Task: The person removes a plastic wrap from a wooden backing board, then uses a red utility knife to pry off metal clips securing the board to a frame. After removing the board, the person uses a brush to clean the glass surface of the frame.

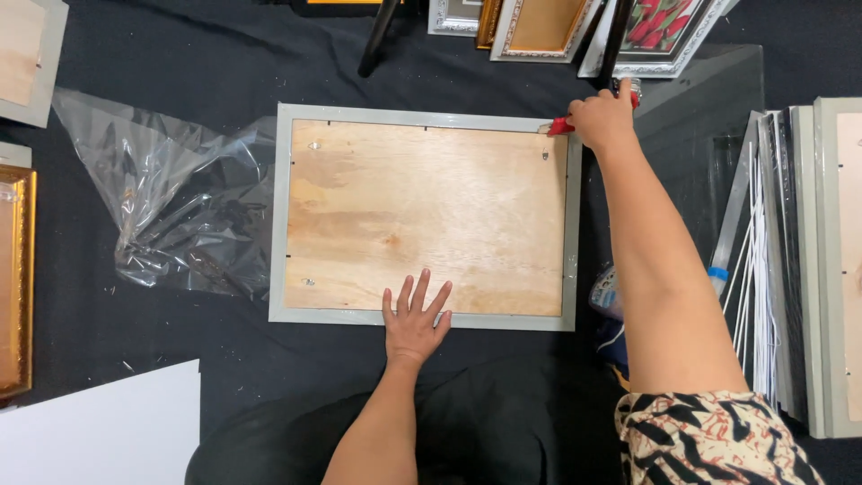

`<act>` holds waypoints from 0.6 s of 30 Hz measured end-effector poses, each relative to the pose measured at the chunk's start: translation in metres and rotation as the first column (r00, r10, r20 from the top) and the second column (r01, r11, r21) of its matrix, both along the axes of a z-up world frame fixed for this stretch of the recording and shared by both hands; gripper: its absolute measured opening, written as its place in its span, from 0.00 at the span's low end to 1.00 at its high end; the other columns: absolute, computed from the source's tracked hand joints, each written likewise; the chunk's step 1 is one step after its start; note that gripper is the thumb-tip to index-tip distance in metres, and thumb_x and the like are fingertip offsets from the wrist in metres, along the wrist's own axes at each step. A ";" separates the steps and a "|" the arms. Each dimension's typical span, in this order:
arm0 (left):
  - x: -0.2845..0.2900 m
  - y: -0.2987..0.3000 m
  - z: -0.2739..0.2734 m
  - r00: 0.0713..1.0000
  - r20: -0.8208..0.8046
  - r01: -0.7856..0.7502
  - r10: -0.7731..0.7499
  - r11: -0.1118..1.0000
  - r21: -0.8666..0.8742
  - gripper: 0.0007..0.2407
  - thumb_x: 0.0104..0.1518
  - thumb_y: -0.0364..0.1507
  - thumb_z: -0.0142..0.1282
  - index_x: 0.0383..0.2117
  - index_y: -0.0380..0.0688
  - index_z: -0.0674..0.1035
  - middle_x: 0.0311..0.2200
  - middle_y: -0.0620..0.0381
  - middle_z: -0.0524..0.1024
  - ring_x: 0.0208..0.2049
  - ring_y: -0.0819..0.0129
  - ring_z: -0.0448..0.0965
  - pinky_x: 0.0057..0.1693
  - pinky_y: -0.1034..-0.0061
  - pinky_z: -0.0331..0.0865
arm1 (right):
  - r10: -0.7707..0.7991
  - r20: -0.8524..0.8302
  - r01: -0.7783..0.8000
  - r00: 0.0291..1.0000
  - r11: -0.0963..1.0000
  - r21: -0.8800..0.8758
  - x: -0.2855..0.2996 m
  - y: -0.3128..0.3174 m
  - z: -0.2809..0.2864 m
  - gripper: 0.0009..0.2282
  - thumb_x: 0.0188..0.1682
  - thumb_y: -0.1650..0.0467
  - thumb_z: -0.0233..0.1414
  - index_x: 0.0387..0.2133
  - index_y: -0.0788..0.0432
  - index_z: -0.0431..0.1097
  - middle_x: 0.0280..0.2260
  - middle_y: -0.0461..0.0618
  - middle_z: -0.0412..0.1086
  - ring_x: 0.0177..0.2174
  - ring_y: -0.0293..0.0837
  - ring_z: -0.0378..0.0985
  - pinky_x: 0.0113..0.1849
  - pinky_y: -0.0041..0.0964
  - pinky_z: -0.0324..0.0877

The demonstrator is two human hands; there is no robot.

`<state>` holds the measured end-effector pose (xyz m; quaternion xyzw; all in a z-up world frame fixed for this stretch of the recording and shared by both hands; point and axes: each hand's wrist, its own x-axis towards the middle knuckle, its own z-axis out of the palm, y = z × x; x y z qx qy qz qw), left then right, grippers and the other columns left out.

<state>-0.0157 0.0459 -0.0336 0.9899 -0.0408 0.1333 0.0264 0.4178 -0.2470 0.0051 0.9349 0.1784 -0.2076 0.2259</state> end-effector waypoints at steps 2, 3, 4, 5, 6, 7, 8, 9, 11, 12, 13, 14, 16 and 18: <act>0.002 0.000 -0.001 1.000 0.006 -0.001 0.001 1.000 -0.003 0.26 0.64 0.49 0.47 0.71 0.76 0.58 0.73 0.64 0.53 0.72 0.60 0.52 0.71 0.47 0.46 | 0.073 0.193 -0.092 0.979 0.991 0.094 -0.003 -0.001 -0.014 0.13 0.64 0.65 0.40 0.42 0.51 0.74 0.34 0.51 0.79 0.40 0.59 0.76 0.57 0.74 0.44; 0.001 0.000 -0.001 1.000 0.010 0.000 0.000 1.000 -0.008 0.26 0.64 0.49 0.47 0.70 0.76 0.59 0.73 0.64 0.54 0.72 0.60 0.53 0.71 0.47 0.45 | 0.118 0.381 -0.194 0.917 0.966 0.168 -0.006 -0.001 -0.023 0.10 0.62 0.65 0.46 0.36 0.53 0.74 0.29 0.53 0.78 0.29 0.61 0.80 0.51 0.77 0.54; 0.000 -0.002 -0.008 1.000 0.009 -0.003 0.003 1.000 -0.009 0.26 0.64 0.49 0.47 0.70 0.76 0.59 0.73 0.64 0.54 0.72 0.60 0.53 0.71 0.47 0.45 | 0.120 0.380 -0.196 0.917 0.966 0.168 -0.019 0.016 -0.025 0.10 0.62 0.65 0.46 0.36 0.53 0.74 0.29 0.53 0.78 0.29 0.61 0.80 0.51 0.77 0.54; -0.001 -0.004 -0.014 1.000 0.013 -0.028 0.029 0.999 -0.046 0.24 0.63 0.50 0.42 0.67 0.82 0.61 0.72 0.66 0.55 0.71 0.61 0.54 0.70 0.46 0.45 | 0.136 0.412 -0.244 0.901 0.944 0.223 -0.031 0.032 -0.026 0.08 0.60 0.67 0.45 0.39 0.54 0.72 0.31 0.53 0.78 0.27 0.59 0.81 0.38 0.67 0.62; 0.000 -0.006 -0.021 0.998 0.021 -0.053 0.055 0.995 -0.083 0.22 0.61 0.50 0.38 0.65 0.87 0.62 0.71 0.68 0.56 0.70 0.62 0.54 0.69 0.45 0.44 | 0.147 0.448 -0.293 0.882 0.916 0.274 -0.042 0.049 -0.026 0.08 0.58 0.69 0.44 0.41 0.56 0.70 0.32 0.54 0.77 0.24 0.58 0.83 0.26 0.57 0.70; 0.000 -0.006 -0.021 0.998 0.025 -0.055 0.057 0.995 -0.084 0.22 0.61 0.50 0.38 0.65 0.87 0.62 0.71 0.68 0.56 0.70 0.62 0.54 0.69 0.45 0.44 | 0.150 0.452 -0.296 0.880 0.915 0.273 -0.061 0.069 -0.020 0.08 0.58 0.69 0.44 0.41 0.56 0.70 0.32 0.54 0.77 0.24 0.58 0.83 0.26 0.57 0.70; 0.000 -0.006 -0.022 0.998 0.024 -0.054 0.057 0.994 -0.090 0.22 0.61 0.50 0.38 0.65 0.87 0.62 0.71 0.68 0.56 0.70 0.62 0.54 0.69 0.46 0.44 | 0.177 0.458 -0.350 0.871 0.878 0.327 -0.080 0.090 -0.013 0.08 0.57 0.70 0.46 0.46 0.51 0.71 0.33 0.53 0.76 0.26 0.56 0.84 0.26 0.53 0.73; -0.001 -0.006 -0.022 0.998 0.023 -0.054 0.056 0.994 -0.097 0.22 0.61 0.50 0.38 0.65 0.87 0.62 0.71 0.68 0.56 0.70 0.62 0.54 0.69 0.46 0.44 | 0.204 0.465 -0.402 0.861 0.833 0.379 -0.099 0.111 -0.007 0.12 0.56 0.71 0.48 0.52 0.46 0.71 0.33 0.52 0.75 0.28 0.54 0.85 0.27 0.48 0.76; -0.001 -0.005 -0.021 0.998 0.020 -0.056 0.058 0.994 -0.095 0.22 0.61 0.50 0.38 0.65 0.87 0.62 0.71 0.69 0.56 0.70 0.63 0.54 0.69 0.46 0.44 | 0.174 0.489 -0.402 0.855 0.818 0.412 -0.123 0.136 0.002 0.12 0.57 0.67 0.50 0.52 0.42 0.72 0.32 0.50 0.73 0.30 0.51 0.84 0.30 0.46 0.76; -0.002 -0.005 -0.021 0.998 0.015 -0.053 0.054 0.994 -0.097 0.22 0.61 0.50 0.38 0.65 0.87 0.62 0.71 0.69 0.56 0.70 0.63 0.54 0.69 0.46 0.44 | 0.140 0.507 -0.396 0.850 0.805 0.442 -0.136 0.148 0.006 0.12 0.57 0.64 0.52 0.53 0.38 0.73 0.31 0.47 0.72 0.31 0.48 0.83 0.32 0.43 0.76; -0.001 -0.005 -0.020 0.998 0.013 -0.057 0.058 0.994 -0.097 0.22 0.61 0.50 0.38 0.65 0.87 0.62 0.71 0.69 0.56 0.70 0.63 0.54 0.69 0.46 0.44 | 0.144 0.506 -0.399 0.850 0.803 0.442 -0.134 0.151 -0.006 0.12 0.57 0.64 0.52 0.53 0.38 0.73 0.31 0.47 0.72 0.31 0.48 0.83 0.32 0.43 0.76; -0.001 -0.005 -0.019 0.999 0.000 -0.054 0.054 0.994 -0.096 0.22 0.62 0.50 0.37 0.66 0.87 0.62 0.71 0.68 0.55 0.70 0.63 0.54 0.69 0.47 0.43 | 0.108 0.570 -0.420 0.815 0.788 0.450 -0.133 0.155 -0.018 0.12 0.55 0.62 0.54 0.52 0.36 0.73 0.30 0.48 0.70 0.31 0.49 0.81 0.34 0.44 0.72; -0.001 -0.005 -0.018 0.999 -0.013 -0.052 0.051 0.994 -0.098 0.22 0.63 0.50 0.36 0.66 0.86 0.61 0.72 0.68 0.54 0.70 0.62 0.53 0.69 0.47 0.43 | 0.073 0.630 -0.443 0.773 0.773 0.454 -0.132 0.159 -0.031 0.12 0.53 0.61 0.56 0.50 0.34 0.74 0.29 0.48 0.69 0.32 0.49 0.78 0.37 0.45 0.68; -0.001 -0.005 -0.018 0.998 -0.018 -0.057 0.056 0.994 -0.090 0.22 0.63 0.50 0.36 0.66 0.86 0.61 0.72 0.68 0.54 0.71 0.63 0.53 0.70 0.47 0.42 | 0.069 0.727 -0.512 0.683 0.755 0.409 -0.131 0.164 -0.031 0.10 0.53 0.64 0.56 0.47 0.34 0.73 0.29 0.51 0.69 0.34 0.51 0.73 0.38 0.49 0.61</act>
